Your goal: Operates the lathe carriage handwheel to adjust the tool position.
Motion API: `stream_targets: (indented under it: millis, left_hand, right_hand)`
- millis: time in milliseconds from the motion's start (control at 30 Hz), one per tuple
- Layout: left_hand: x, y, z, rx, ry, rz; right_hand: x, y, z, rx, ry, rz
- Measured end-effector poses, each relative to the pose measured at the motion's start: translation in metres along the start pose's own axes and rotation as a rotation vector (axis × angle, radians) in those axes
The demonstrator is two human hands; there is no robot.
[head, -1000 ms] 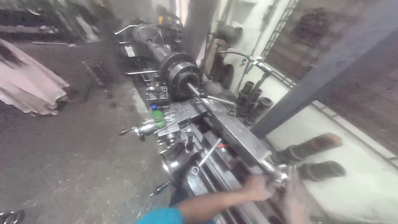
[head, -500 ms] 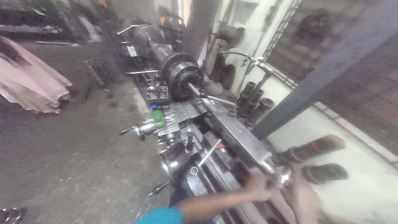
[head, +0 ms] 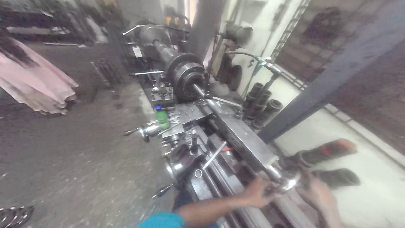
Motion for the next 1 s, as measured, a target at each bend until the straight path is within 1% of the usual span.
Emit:
stream_targets:
  millis: [100,233,400,533,800,900,1000]
  left_hand:
    - [0.003,0.0,0.0,0.032,0.033,-0.021]
    - [0.005,0.002,-0.001,0.087,0.076,-0.094]
    - [0.01,0.005,-0.005,0.152,0.096,-0.1]
    - [0.013,0.006,-0.005,0.195,0.079,-0.086]
    - [0.011,0.006,-0.006,0.213,0.067,-0.139]
    - [0.013,0.007,-0.007,0.219,0.056,-0.14]
    - [0.008,0.004,-0.005,0.236,0.049,-0.137]
  right_hand:
    - [-0.011,-0.017,-0.006,0.072,-0.064,0.012]
    - [-0.016,-0.029,-0.01,0.15,-0.127,0.041]
    - [-0.021,-0.039,-0.014,0.234,-0.215,0.064]
    - [-0.016,-0.043,-0.013,0.322,-0.286,0.068]
    - [-0.01,-0.045,-0.016,0.48,-0.388,0.07]
    - [-0.012,-0.048,-0.022,0.511,-0.437,0.065]
    - [-0.006,-0.048,-0.019,0.531,-0.411,0.038]
Point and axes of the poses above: each hand's wrist, its own y-axis away from the middle knuckle, its own z-axis out of the back of the hand, x = y × z, the point moved 8 cm from there along -y, towards the middle knuckle, and after that the axes turned 1 degree about -z, right-handed, at the moved point
